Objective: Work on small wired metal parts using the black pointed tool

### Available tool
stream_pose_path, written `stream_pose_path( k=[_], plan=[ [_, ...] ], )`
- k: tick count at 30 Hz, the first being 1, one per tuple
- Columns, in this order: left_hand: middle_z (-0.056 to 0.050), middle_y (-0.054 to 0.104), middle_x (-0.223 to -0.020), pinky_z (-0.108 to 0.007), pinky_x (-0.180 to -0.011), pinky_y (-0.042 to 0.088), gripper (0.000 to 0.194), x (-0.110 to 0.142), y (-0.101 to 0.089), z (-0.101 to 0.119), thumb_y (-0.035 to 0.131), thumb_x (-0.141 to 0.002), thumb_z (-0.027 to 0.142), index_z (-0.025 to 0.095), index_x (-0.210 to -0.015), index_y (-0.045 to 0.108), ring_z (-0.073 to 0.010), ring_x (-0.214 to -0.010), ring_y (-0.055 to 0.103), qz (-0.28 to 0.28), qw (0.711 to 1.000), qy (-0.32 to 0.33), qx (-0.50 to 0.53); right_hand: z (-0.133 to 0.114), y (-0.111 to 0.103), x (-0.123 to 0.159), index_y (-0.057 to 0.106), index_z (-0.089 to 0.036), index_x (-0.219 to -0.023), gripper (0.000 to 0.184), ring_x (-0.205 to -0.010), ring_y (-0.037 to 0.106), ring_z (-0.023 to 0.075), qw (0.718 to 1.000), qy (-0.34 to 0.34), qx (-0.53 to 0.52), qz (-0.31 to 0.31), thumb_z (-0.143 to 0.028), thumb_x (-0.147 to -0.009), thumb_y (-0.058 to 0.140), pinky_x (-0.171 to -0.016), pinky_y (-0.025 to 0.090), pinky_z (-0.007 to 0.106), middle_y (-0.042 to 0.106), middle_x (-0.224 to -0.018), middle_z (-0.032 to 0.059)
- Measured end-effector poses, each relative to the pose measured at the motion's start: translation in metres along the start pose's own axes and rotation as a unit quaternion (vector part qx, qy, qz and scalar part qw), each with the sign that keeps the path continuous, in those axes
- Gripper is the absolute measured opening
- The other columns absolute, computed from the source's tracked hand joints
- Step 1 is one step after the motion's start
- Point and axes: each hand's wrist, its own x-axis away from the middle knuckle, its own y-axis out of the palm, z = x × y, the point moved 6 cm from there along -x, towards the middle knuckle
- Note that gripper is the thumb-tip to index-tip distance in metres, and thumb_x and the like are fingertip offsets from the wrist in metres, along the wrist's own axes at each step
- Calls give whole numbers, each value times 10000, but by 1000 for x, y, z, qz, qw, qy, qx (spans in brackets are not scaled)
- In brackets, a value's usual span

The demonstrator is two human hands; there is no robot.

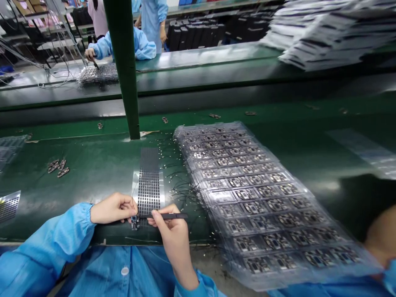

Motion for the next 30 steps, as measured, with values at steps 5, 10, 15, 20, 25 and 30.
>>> stream_pose_path(
  k=[5,10,15,20,25,30],
  plan=[
    [19,549,-592,-188,-475,448,201,1,0,1,584,-754,320,122,-749,549,-122,-585,591,-3,1000,-9,-4,2,2,1,575,-173,-658,285,-546,651,160,1000,-8,7,-4,-416,-713,713,-548,556,255,634,-587,6],
    [18,552,-588,-191,-479,454,180,1,1,1,564,-763,305,126,-748,551,-125,-587,596,-7,1000,-7,-15,1,4,1,572,-177,-654,282,-538,655,167,1000,-8,2,-13,-413,-709,717,-537,555,258,641,-580,8],
    [20,549,-583,-188,-476,455,151,1,0,2,545,-770,275,127,-746,555,-126,-588,602,-3,1000,-6,-29,2,6,0,558,-182,-670,272,-537,653,158,1000,-1,-2,-16,-401,-719,712,-546,555,253,651,-585,3],
    [19,552,-591,-191,-477,460,151,1,0,4,543,-770,276,127,-749,557,-132,-596,610,-1,999,-9,-33,1,6,1,560,-180,-677,254,-551,655,159,1000,-16,10,-12,-385,-740,696,-548,545,247,654,-589,5],
    [18,553,-591,-191,-478,461,157,1,1,4,548,-768,283,128,-750,560,-133,-596,611,-1,999,-11,-33,0,5,2,562,-178,-679,242,-561,656,161,1000,-19,21,-7,-373,-753,686,-557,539,250,651,-593,3],
    [13,560,-598,-190,-479,462,163,1,0,4,548,-769,289,127,-757,564,-133,-598,612,-1,999,-8,-33,-2,6,1,566,-177,-676,235,-565,653,163,1000,-21,21,-6,-365,-751,684,-556,535,257,647,-595,0]
  ],
)
